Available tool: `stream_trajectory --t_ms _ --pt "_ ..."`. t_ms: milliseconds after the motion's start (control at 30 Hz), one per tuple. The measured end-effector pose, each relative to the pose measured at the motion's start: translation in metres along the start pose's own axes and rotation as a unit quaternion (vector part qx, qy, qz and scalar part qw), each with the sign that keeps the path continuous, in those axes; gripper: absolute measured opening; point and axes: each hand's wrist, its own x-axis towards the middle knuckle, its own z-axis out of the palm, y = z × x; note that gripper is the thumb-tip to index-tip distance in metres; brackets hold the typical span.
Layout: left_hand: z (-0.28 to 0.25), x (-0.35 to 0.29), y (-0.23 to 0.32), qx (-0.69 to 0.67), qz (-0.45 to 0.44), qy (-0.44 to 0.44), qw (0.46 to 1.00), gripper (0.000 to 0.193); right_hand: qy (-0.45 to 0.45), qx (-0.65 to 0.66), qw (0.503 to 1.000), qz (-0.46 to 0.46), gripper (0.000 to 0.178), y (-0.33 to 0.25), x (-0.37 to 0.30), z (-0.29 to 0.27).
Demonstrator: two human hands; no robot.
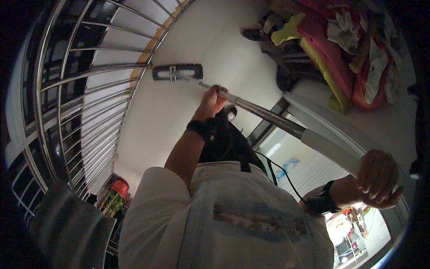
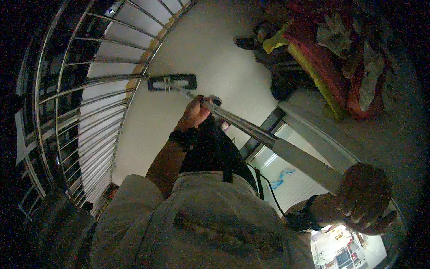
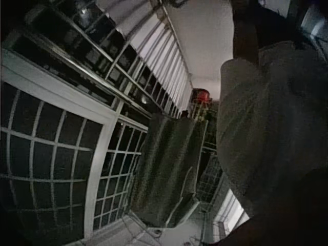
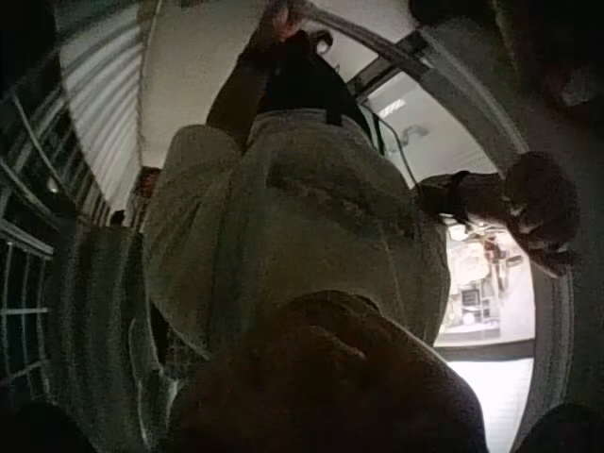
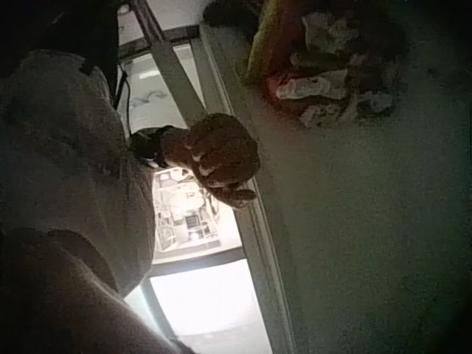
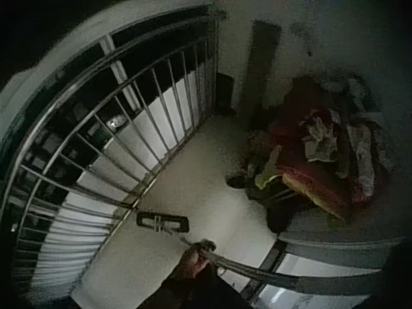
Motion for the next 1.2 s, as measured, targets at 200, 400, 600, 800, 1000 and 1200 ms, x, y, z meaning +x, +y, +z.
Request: stream_trajectory --t_ms 200,400,600,800,1000,1200 --pt "-0.028 -0.077 -0.006 0.457 0.193 0.064 0.866 0.008 -0.393 0.086 0.903 0.151 0.042 0.046 0.028 0.061" --pt "-0.035 -0.081 0.010 0.707 0.203 0.069 0.674 0.006 -0.537 0.228 0.809 0.066 0.042 0.052 0.027 0.097" --pt "0.040 -0.028 0.024 0.284 0.091 -0.089 0.950 0.013 -0.388 0.125 0.909 -0.089 0.036 0.025 -0.002 0.083" --pt "0.141 0.160 0.054 -0.134 -0.151 -0.120 0.972 0.018 -0.235 0.008 0.960 -0.150 0.029 0.069 -0.022 0.081" --pt "0.198 0.283 0.042 0.309 0.002 -0.239 0.921 0.022 -0.117 -0.073 0.980 -0.144 0.023 0.115 -0.020 0.075" --pt "0.187 0.276 -0.007 0.169 -0.139 -0.162 0.962 0.015 0.046 -0.063 0.988 -0.133 0.029 0.074 -0.047 0.020"
